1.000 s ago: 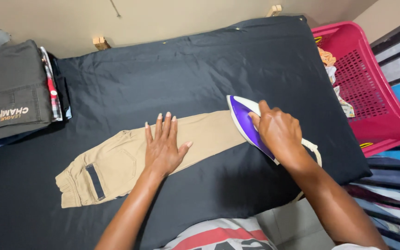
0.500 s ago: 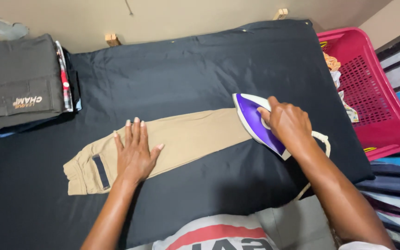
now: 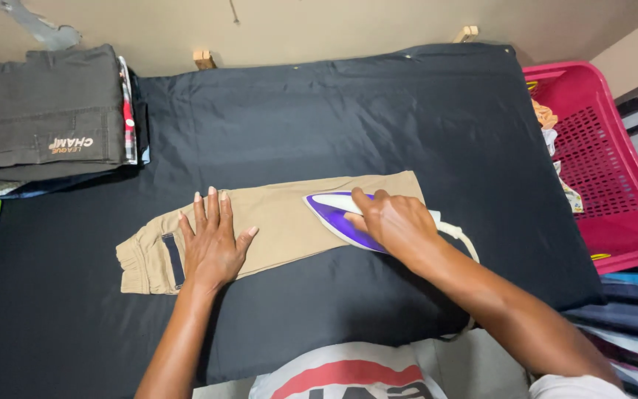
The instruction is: Ironing a pair of tan-colored pants on a flat surface.
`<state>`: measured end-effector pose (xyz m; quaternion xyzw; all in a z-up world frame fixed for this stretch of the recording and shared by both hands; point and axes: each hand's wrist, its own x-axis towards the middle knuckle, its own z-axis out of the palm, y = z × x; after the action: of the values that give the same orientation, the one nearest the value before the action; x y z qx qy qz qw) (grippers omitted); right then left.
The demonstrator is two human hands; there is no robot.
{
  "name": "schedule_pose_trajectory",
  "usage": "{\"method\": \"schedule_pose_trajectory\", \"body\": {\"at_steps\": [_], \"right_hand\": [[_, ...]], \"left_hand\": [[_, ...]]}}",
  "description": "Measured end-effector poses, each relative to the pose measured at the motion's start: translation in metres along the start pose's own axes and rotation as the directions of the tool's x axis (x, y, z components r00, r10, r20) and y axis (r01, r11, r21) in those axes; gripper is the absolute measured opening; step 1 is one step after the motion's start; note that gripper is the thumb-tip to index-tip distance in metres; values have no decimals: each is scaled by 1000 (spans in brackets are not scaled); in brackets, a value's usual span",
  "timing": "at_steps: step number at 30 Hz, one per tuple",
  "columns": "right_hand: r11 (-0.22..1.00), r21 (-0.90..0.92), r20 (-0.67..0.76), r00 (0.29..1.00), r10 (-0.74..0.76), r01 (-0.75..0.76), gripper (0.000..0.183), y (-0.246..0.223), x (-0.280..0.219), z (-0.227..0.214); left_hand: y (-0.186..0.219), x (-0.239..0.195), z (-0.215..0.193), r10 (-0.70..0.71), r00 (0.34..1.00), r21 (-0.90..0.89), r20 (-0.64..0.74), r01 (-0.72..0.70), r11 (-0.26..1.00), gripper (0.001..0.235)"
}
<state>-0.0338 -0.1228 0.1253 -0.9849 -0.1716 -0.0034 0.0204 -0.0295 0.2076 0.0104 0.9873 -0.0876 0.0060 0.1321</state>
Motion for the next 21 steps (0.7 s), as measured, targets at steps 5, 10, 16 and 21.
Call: {"method": "schedule_pose_trajectory", "body": {"at_steps": [5, 10, 16, 21], "right_hand": [[1000, -26, -21, 1000, 15, -16, 43, 18, 4, -2], [989, -37, -34, 989, 141, -143, 44, 26, 10, -1], [972, -23, 27, 971, 236, -236, 45, 29, 15, 1], [971, -32, -31, 971, 235, -236, 46, 30, 14, 6]], "left_hand": [[3, 0, -5, -32, 998, 28, 45, 31, 999, 87], [2, 1, -6, -32, 999, 10, 34, 31, 999, 88], [4, 1, -9, -41, 998, 14, 51, 40, 999, 87], [2, 0, -11, -54, 997, -24, 49, 56, 998, 88]]}}
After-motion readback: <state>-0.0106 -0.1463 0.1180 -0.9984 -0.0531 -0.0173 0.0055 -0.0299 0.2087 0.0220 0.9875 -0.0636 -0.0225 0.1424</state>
